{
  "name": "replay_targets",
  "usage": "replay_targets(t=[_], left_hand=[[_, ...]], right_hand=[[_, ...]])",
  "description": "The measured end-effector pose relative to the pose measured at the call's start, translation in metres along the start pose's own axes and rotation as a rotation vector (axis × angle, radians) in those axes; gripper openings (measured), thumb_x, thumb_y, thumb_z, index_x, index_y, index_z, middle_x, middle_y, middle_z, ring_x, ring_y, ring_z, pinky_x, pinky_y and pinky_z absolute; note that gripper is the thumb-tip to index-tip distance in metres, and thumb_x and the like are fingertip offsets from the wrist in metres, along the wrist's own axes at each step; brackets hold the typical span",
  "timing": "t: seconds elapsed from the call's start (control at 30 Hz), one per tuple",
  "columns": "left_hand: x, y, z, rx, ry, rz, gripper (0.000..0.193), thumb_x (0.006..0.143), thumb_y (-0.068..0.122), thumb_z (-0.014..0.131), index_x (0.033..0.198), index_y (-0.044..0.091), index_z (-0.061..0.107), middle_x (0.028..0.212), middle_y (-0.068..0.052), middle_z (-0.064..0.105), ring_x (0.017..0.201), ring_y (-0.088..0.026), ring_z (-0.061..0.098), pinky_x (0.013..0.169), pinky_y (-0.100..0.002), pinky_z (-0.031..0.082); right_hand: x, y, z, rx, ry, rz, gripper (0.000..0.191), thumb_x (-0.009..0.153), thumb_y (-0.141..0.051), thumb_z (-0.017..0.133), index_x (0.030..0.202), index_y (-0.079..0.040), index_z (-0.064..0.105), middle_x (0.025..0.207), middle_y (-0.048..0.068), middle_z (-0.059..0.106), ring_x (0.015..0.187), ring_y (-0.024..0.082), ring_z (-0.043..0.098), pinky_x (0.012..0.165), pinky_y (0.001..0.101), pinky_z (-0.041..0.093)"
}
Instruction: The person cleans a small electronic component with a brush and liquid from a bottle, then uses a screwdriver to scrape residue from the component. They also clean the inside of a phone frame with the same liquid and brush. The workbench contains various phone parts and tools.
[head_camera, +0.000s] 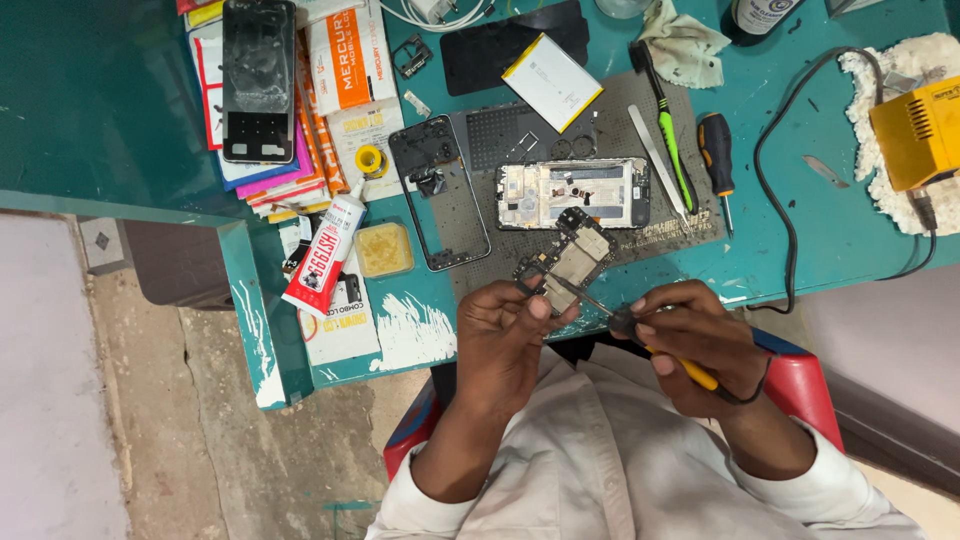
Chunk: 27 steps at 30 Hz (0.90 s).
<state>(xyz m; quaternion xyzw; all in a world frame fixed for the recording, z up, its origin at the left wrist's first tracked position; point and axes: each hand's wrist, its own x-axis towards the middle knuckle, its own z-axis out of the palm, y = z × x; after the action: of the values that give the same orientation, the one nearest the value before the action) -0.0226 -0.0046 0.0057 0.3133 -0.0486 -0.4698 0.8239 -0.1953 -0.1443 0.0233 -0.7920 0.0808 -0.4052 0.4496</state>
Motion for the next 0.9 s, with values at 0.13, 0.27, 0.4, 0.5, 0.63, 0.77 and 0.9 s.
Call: replay_targets(t=[0.13, 0.27, 0.4, 0.5, 0.63, 0.77, 0.9], left_hand=[[0.000, 0.000, 0.000, -0.015, 0.010, 0.000, 0.007, 0.097, -0.003, 0.073, 0.102, 0.003, 0.073, 0.112, -0.010, 0.076, 0.097, -0.025, 0.076, 0.095, -0.046, 0.064], [0.000, 0.000, 0.000, -0.027, 0.004, -0.008, 0.010, 0.096, -0.004, 0.073, 0.102, 0.004, 0.073, 0.113, -0.009, 0.075, 0.096, -0.025, 0.076, 0.094, -0.048, 0.064], [-0.001, 0.000, -0.001, -0.032, 0.006, -0.008, 0.010, 0.095, -0.004, 0.073, 0.101, 0.004, 0.072, 0.114, -0.009, 0.075, 0.097, -0.025, 0.076, 0.094, -0.049, 0.064], [0.000, 0.000, -0.003, -0.055, 0.013, -0.011, 0.009, 0.096, -0.004, 0.072, 0.101, 0.004, 0.072, 0.115, -0.009, 0.075, 0.098, -0.026, 0.076, 0.094, -0.049, 0.063], [0.000, 0.000, -0.005, -0.045, 0.010, -0.008, 0.009, 0.097, -0.004, 0.072, 0.101, 0.004, 0.072, 0.116, -0.008, 0.074, 0.096, -0.024, 0.076, 0.094, -0.049, 0.063], [-0.001, -0.001, -0.006, -0.012, 0.024, 0.009, 0.009, 0.096, -0.004, 0.072, 0.098, 0.004, 0.072, 0.114, -0.009, 0.074, 0.092, -0.023, 0.076, 0.093, -0.050, 0.063], [-0.001, 0.000, -0.007, -0.019, 0.013, 0.009, 0.009, 0.096, -0.005, 0.072, 0.098, 0.003, 0.071, 0.114, -0.010, 0.075, 0.089, -0.022, 0.076, 0.093, -0.050, 0.064]], right_hand=[[0.001, -0.001, -0.002, -0.031, 0.009, 0.001, 0.017, 0.098, -0.011, 0.066, 0.104, 0.004, 0.069, 0.092, 0.013, 0.074, 0.105, 0.033, 0.071, 0.089, 0.0397, 0.059], [0.005, -0.004, -0.009, -0.047, 0.025, 0.052, 0.019, 0.100, -0.010, 0.064, 0.114, 0.001, 0.068, 0.098, 0.014, 0.076, 0.108, 0.032, 0.070, 0.093, 0.0380, 0.058], [0.008, -0.003, -0.011, -0.072, 0.042, 0.037, 0.018, 0.103, -0.009, 0.061, 0.118, -0.001, 0.068, 0.101, 0.016, 0.076, 0.109, 0.031, 0.070, 0.095, 0.0369, 0.057], [0.009, -0.003, -0.010, -0.067, 0.045, 0.037, 0.019, 0.104, -0.011, 0.061, 0.119, -0.001, 0.067, 0.100, 0.015, 0.076, 0.109, 0.031, 0.070, 0.098, 0.0381, 0.057], [0.009, -0.004, -0.009, -0.077, 0.054, 0.057, 0.024, 0.105, -0.015, 0.060, 0.123, -0.001, 0.067, 0.102, 0.013, 0.077, 0.109, 0.028, 0.070, 0.097, 0.0356, 0.055], [0.010, -0.005, -0.009, -0.091, 0.052, 0.061, 0.024, 0.107, -0.015, 0.059, 0.125, -0.001, 0.067, 0.102, 0.012, 0.077, 0.109, 0.028, 0.070, 0.097, 0.0358, 0.054], [0.012, -0.007, -0.009, -0.107, 0.045, 0.062, 0.023, 0.106, -0.013, 0.060, 0.123, 0.000, 0.067, 0.102, 0.013, 0.076, 0.107, 0.029, 0.070, 0.099, 0.0376, 0.054]])
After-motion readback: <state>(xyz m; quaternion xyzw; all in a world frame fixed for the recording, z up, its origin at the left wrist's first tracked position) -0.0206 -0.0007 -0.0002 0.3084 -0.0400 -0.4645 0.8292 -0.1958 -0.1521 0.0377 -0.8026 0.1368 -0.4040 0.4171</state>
